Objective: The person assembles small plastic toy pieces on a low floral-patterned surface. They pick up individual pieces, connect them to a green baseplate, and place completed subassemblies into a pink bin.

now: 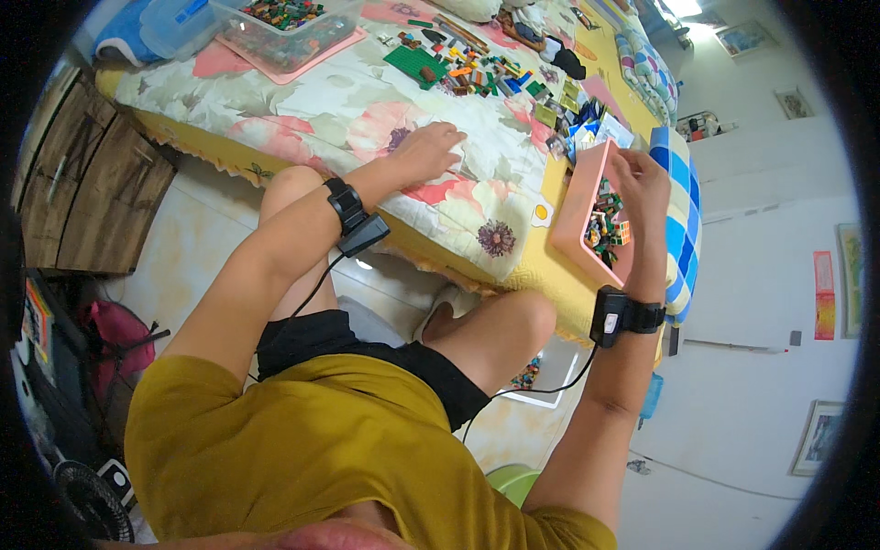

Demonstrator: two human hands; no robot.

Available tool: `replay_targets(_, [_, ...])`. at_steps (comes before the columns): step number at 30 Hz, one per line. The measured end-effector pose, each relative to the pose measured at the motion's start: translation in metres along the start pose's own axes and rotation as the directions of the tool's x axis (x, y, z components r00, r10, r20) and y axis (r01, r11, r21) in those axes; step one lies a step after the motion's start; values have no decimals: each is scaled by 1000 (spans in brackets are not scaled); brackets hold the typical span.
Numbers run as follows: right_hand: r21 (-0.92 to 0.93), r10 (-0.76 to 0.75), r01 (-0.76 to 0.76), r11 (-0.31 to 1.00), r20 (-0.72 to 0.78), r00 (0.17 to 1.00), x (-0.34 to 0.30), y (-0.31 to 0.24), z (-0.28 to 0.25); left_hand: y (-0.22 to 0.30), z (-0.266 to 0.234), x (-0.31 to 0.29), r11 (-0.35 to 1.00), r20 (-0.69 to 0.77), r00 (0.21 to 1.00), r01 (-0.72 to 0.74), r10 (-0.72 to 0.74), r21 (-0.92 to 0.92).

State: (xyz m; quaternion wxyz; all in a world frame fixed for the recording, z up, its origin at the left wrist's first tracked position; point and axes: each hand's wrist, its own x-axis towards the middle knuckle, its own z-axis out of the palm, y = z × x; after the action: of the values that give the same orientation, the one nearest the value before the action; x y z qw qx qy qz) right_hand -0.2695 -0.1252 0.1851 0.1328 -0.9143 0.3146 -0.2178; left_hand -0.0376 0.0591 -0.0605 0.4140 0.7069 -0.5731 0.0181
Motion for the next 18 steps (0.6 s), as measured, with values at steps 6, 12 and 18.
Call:
replay_targets(6, [49,-159,153,987,167,973,56,-49,110,-36,-26,32,954,-391,888,146,-244,-264])
replay_targets(12, [147,-172,161,976,70,983,115,-74,283,-94,-70,66,480,-205,593,352,-779,-804])
replay_targets(18, [-16,-145,147,989,78,986,127,-90,351,-128,-50,86,365,-119,522,399,-845,-841])
